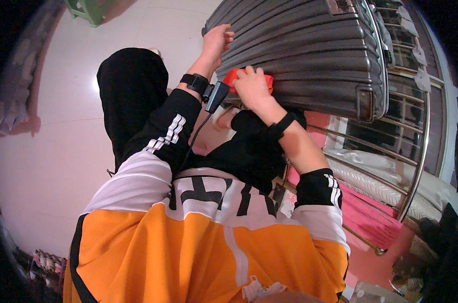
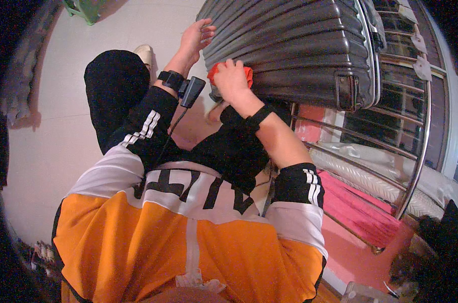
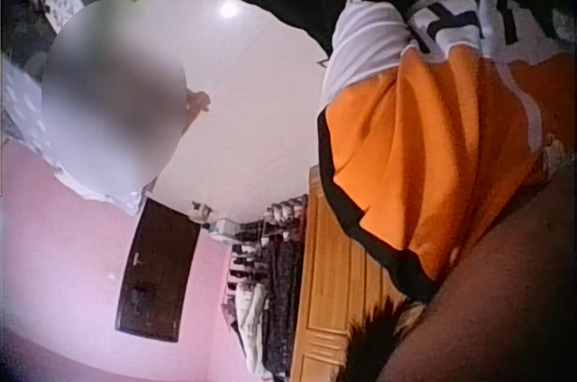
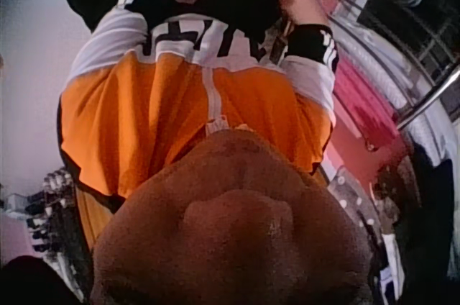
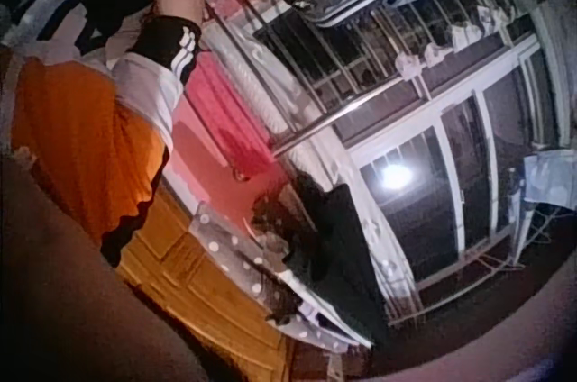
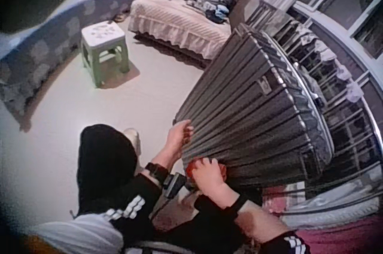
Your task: The person wipes the exterior of a hard-shell suitcase with a red cloth, focusing on the handle, latches, and side panels. The person then wipes a metal bed frame with the same cloth.
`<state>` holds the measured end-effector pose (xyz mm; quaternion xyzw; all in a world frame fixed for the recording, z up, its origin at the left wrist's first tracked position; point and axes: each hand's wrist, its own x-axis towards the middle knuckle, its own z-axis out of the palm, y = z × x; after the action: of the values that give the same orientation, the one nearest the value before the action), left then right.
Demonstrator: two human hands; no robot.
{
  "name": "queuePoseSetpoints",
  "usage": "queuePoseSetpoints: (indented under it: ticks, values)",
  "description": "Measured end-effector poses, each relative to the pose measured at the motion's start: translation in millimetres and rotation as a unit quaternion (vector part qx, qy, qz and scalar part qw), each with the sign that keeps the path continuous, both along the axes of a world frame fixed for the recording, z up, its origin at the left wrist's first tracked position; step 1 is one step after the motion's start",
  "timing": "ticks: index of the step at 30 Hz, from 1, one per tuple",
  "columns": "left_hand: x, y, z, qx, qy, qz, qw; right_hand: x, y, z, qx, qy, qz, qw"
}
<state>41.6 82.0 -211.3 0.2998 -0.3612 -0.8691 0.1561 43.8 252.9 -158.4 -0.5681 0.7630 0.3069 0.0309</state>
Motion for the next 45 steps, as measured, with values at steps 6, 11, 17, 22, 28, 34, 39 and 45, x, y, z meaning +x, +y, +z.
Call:
queuePoseSetpoints:
  ticks: [6,11,17,22,28,34,39,45]
  values:
    - [-4.7,0.1,-9.1,-0.016,0.015,0.034,0.999,-20.9,-18.4,54.0,-0.375,0.131,0.029,0.917]
    - [-5.7,0.4,-5.4,-0.054,0.010,0.015,0.998,-9.8,-8.2,30.7,-0.030,0.063,0.032,0.997]
    - [-5.9,7.8,6.3,-0.140,0.036,-0.028,0.989,8.6,14.7,64.7,-0.020,0.004,0.034,0.999]
    - [-5.9,16.2,27.0,-0.207,0.067,-0.073,0.973,29.2,28.3,181.7,-0.177,0.069,0.009,0.982]
    - [-5.8,23.2,75.5,-0.354,0.126,-0.058,0.925,-13.4,54.0,283.9,-0.393,0.281,-0.010,0.875]
    - [1.9,36.0,112.9,-0.441,0.201,-0.037,0.874,-67.2,60.8,287.3,-0.505,0.055,-0.105,0.855]
    - [11.2,44.8,137.3,-0.518,0.240,0.010,0.821,-45.2,44.1,270.7,-0.546,0.024,-0.035,0.836]
    - [16.1,44.1,166.4,-0.593,0.280,0.105,0.747,-47.0,20.1,264.6,-0.578,-0.045,0.032,0.814]
